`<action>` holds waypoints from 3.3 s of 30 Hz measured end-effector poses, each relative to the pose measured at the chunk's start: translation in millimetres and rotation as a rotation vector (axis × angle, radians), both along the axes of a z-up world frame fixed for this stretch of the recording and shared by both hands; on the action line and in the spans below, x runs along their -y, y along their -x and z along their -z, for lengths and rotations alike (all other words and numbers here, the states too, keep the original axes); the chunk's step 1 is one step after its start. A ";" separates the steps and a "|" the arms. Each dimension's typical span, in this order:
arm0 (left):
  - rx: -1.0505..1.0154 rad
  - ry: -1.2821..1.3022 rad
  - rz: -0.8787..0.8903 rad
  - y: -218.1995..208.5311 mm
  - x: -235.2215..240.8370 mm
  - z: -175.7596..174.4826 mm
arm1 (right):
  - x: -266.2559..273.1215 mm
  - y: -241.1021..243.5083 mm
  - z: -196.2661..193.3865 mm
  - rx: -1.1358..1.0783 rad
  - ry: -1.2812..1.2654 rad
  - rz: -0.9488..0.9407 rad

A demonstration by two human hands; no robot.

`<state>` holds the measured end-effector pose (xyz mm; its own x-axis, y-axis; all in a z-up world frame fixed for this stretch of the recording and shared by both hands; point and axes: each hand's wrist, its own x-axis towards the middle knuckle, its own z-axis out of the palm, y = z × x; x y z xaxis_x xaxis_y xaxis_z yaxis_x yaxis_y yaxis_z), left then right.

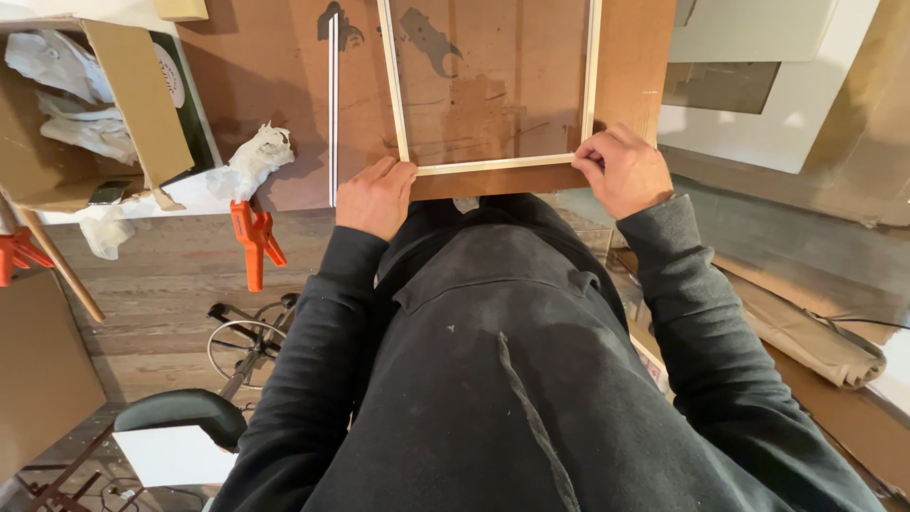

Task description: Assembling a picture frame by placing thin wooden strips or spacers onto a piece of glass within the frame.

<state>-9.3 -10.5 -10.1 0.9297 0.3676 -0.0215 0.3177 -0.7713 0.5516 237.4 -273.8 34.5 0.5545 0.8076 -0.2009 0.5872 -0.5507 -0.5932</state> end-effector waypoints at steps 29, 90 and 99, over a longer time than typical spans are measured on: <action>0.042 0.089 -0.066 2.4 -1.1 -3.9 | 9.6 4.4 20.5 -0.066 -0.090 0.281; 0.471 1.762 -0.706 -21.0 -50.3 -29.5 | -172.4 103.7 -29.2 -0.659 -0.066 0.121; 0.401 1.860 -0.534 -24.0 -81.1 -20.5 | -145.9 101.5 -24.2 -0.619 -0.011 0.252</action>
